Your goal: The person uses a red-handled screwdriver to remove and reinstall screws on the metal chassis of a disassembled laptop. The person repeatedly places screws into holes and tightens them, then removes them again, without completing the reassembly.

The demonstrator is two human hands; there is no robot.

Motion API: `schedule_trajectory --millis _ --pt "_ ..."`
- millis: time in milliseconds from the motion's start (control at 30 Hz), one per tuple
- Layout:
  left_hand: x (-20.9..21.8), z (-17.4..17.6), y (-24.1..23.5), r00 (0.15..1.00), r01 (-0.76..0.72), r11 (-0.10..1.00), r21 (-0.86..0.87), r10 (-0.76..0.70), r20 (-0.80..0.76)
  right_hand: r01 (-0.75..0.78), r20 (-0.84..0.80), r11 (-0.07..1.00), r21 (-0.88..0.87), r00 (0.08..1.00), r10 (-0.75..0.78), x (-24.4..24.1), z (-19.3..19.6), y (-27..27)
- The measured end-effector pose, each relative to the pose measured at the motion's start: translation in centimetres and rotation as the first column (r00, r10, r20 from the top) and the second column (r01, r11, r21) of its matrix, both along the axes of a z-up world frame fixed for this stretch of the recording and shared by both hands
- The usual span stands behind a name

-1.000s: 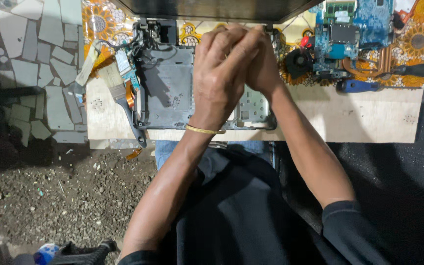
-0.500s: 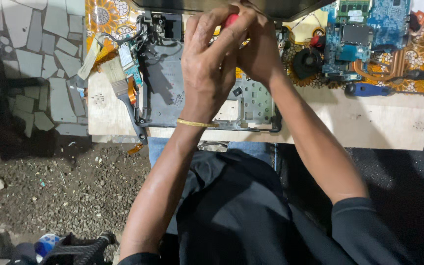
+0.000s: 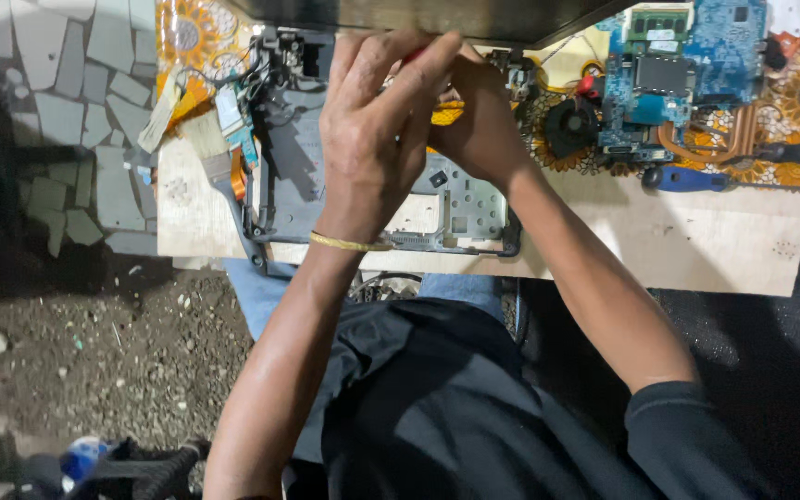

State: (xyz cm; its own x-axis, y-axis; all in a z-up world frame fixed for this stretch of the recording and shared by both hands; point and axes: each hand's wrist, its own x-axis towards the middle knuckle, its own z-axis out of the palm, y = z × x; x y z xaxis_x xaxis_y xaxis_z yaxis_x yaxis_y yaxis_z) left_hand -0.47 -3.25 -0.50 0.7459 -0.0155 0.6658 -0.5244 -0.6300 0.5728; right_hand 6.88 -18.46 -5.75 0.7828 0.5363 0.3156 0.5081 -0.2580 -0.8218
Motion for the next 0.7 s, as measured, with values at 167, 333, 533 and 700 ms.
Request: schedule_trajectory --millis 167,333,533,700 --pt "-0.7 -0.9 0.8 0.994 0.012 0.999 0.031 -0.009 -0.113 -0.082 -0.246 0.977 0.197 0.961 0.130 -0.6 0.8 -0.3" --pt "-0.5 -0.9 0.8 0.990 -0.003 0.999 0.052 0.010 -0.141 -0.028 -0.120 0.989 0.144 0.992 0.045 0.7 0.7 0.4" --pt "-1.4 -1.9 0.3 0.979 -0.099 0.994 -0.043 0.089 -0.181 -0.056 0.064 0.990 0.132 0.997 0.048 0.5 0.0 2.0" --pt "-2.6 -1.7 0.7 0.967 -0.060 0.971 -0.233 -0.002 -0.255 -0.162 -0.046 0.969 0.187 0.984 0.173 -1.2 0.7 1.9"
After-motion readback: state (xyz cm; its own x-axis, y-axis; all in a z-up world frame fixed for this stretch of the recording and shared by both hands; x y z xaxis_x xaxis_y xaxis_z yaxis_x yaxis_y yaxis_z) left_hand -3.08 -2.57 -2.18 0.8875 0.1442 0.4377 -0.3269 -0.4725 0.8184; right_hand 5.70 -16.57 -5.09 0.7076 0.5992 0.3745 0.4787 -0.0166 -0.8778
